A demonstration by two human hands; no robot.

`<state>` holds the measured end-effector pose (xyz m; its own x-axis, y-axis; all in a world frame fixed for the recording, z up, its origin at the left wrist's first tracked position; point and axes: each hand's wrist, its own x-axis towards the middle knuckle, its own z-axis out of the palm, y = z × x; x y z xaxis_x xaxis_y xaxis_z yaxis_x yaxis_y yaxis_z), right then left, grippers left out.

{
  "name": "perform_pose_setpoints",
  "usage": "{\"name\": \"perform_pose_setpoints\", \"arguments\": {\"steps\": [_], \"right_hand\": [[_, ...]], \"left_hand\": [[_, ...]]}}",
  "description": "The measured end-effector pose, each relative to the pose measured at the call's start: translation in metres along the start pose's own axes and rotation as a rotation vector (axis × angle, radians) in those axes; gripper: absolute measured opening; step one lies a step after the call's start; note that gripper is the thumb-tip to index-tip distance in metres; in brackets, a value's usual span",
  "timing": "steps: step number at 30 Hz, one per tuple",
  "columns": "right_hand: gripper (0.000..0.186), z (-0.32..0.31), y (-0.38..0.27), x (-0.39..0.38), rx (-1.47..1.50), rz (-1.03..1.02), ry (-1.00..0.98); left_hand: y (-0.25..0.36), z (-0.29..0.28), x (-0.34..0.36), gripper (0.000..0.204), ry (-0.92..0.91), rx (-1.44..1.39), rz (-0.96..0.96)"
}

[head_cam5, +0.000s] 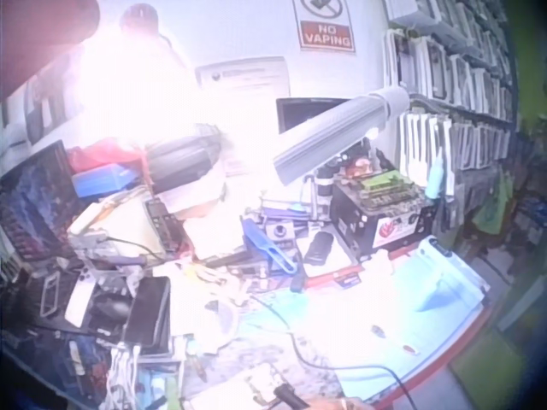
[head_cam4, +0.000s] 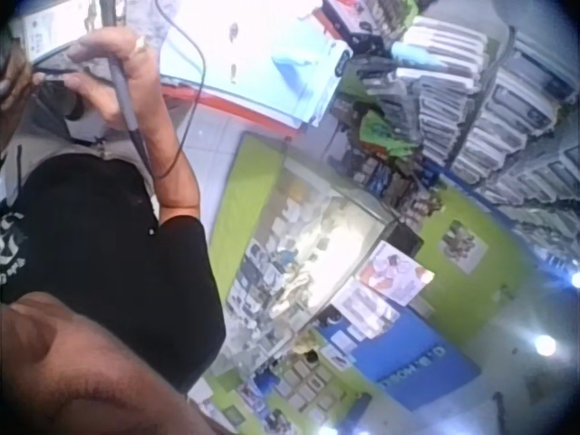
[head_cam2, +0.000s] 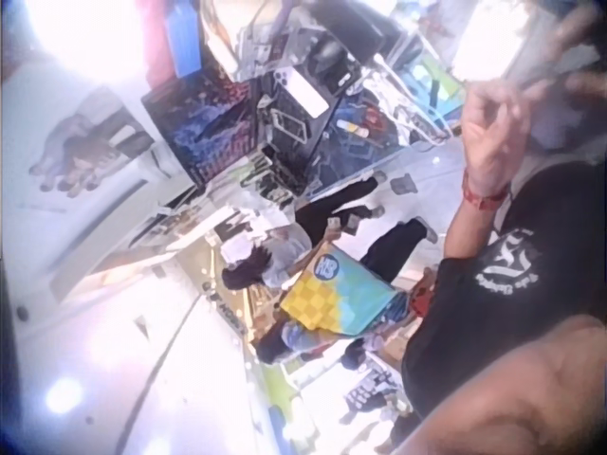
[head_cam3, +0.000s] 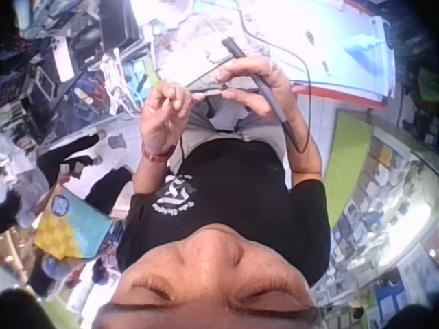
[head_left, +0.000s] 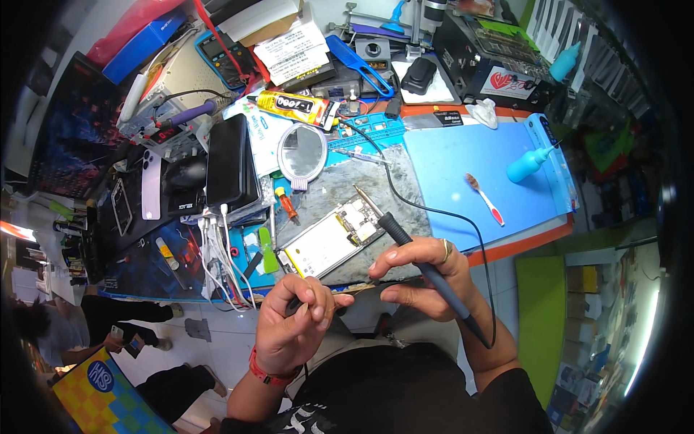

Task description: The person uses a soldering iron and tweezers to work on the internal components of a disassembled smartphone placed on a cluttered workbench. They repeatedly apply heat to small areas of the motherboard while holding the device steady with their other hand.

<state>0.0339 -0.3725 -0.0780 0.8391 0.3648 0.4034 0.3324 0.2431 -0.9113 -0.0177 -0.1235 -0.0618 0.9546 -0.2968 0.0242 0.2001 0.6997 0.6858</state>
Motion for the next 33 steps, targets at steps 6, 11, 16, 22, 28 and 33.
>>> {"name": "perform_pose_setpoints", "arguments": {"steps": [6,11,16,22,28,33], "right_hand": [[0.044,-0.002,0.005,0.000,-0.040,0.008,0.001],[0.047,-0.002,0.012,-0.001,-0.015,0.005,0.045],[0.045,-0.007,0.009,0.000,0.002,0.011,0.048],[0.038,-0.001,0.005,0.004,-0.044,0.057,0.016],[0.032,0.002,0.009,0.007,-0.146,-0.007,0.040],[0.029,0.003,0.009,0.013,-0.154,0.000,0.062]], "left_hand": [[-0.002,-0.005,0.000,0.011,0.007,-0.018,0.000],[-0.001,-0.002,0.000,0.015,0.023,-0.013,-0.022],[0.000,-0.002,0.000,0.015,0.023,-0.028,-0.027],[-0.004,-0.008,0.000,0.012,0.000,-0.059,-0.017],[0.012,0.016,0.014,0.046,0.062,1.066,0.066],[0.008,0.013,0.040,0.036,-0.123,1.583,0.359]]}}
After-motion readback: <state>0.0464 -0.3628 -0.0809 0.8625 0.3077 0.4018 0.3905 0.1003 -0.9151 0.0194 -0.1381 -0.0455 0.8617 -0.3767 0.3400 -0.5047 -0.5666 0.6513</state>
